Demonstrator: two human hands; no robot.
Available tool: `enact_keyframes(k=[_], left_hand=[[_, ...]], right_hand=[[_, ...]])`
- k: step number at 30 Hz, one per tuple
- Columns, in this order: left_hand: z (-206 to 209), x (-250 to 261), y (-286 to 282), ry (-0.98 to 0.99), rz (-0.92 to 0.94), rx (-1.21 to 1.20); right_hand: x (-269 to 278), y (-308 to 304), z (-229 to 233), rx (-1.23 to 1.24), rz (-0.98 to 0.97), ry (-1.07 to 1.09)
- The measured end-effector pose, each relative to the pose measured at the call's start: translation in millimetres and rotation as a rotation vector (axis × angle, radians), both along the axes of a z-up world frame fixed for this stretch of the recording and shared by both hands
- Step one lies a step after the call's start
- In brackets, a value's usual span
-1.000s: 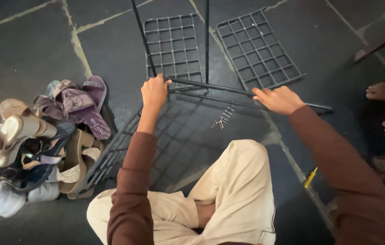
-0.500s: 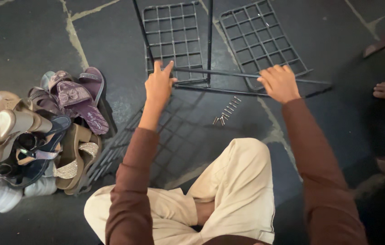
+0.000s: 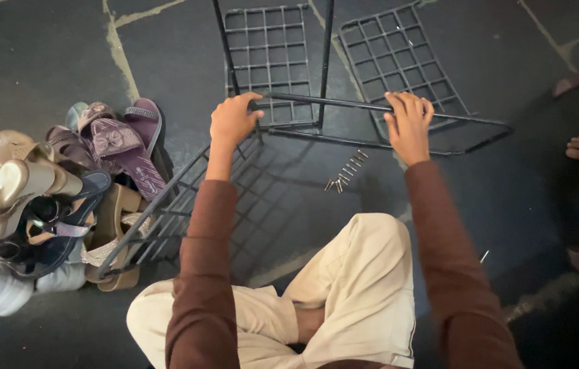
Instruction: The person assembles a metal shoe rack by connecting tubular legs to grid shelves using small metal fasteners. They position the legs, align the grids, and insert fasteners to secure the components together.
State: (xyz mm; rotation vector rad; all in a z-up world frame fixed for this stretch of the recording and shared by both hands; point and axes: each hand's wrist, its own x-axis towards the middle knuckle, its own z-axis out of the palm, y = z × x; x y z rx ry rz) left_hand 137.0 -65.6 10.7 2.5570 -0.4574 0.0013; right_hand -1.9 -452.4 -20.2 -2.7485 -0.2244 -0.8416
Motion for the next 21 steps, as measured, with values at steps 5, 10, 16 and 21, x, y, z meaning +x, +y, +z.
enact_keyframes(k=[5, 10, 16, 21], left_hand=[[-2.0, -1.3, -4.5, -0.017, 0.058, -0.079], [-10.9, 1.0, -7.6, -0.048, 0.060, -0.055], [-13.3, 0.2, -9.3, -0.055, 0.075, -0.028], [-12.0, -3.4, -10.1, -0.043, 0.067, -0.059]], right_hand=[[29.1, -14.2, -11.8, -0.014, -0.008, 0.017], [65.4, -35.2, -30.3, -0.111, -0.049, -0.018], [91.8, -50.5, -51.1, -0.189, -0.087, 0.016], [94.4, -48.6, -53.3, -0.187, -0.054, 0.017]])
